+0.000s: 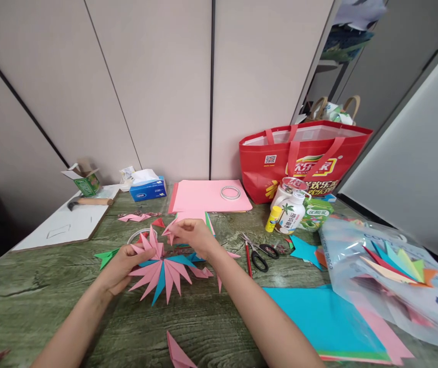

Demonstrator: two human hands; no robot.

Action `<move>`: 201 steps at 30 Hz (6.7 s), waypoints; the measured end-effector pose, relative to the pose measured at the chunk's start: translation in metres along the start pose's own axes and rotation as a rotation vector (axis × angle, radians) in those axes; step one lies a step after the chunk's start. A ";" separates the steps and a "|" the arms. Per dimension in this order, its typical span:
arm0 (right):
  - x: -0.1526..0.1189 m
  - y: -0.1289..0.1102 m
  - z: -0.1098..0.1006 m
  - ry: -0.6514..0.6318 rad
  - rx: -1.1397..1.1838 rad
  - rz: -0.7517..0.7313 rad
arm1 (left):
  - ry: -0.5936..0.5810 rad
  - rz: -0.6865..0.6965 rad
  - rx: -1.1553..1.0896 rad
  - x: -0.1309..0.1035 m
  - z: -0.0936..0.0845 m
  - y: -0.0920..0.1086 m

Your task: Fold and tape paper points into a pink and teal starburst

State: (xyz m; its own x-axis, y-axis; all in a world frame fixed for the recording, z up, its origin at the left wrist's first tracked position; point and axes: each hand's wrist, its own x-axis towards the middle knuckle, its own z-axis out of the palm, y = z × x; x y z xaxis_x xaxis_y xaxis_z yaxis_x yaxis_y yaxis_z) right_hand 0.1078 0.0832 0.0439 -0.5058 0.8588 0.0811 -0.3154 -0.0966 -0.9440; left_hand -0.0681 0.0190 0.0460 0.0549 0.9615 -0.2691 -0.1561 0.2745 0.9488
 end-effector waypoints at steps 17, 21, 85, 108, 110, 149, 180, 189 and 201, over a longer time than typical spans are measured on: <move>0.001 0.008 -0.003 0.019 0.088 0.179 | -0.039 0.011 0.055 0.000 -0.002 -0.003; 0.004 0.009 -0.010 0.056 -0.010 0.164 | -0.153 -0.007 -0.021 -0.002 -0.006 0.001; -0.021 0.005 -0.025 0.012 -1.263 0.086 | -0.313 -0.069 -0.020 0.003 -0.004 -0.011; -0.027 -0.010 0.007 -0.017 -0.306 0.185 | -0.126 0.034 0.115 0.000 0.004 -0.008; -0.027 -0.010 0.003 0.009 -0.267 0.214 | -0.135 0.032 0.111 0.001 0.004 -0.008; -0.024 0.013 0.008 0.112 -0.171 0.167 | -0.085 0.033 0.032 0.001 0.010 -0.013; -0.022 0.019 0.013 0.161 -0.157 0.159 | 0.012 0.079 -0.065 0.003 0.013 -0.023; -0.026 0.023 0.020 0.084 -0.771 -0.135 | 0.125 0.195 -0.020 0.003 0.021 -0.023; -0.022 0.020 0.005 0.038 -0.484 0.074 | -0.065 -0.009 0.049 -0.002 0.009 -0.011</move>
State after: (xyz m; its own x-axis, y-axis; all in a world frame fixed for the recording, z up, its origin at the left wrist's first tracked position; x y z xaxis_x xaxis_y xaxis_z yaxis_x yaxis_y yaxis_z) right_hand 0.1091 0.0600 0.0247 -0.4805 0.8770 0.0054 0.1337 0.0793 -0.9878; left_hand -0.0573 0.0144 0.0375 0.1198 0.9560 -0.2678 -0.1067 0.2806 0.9539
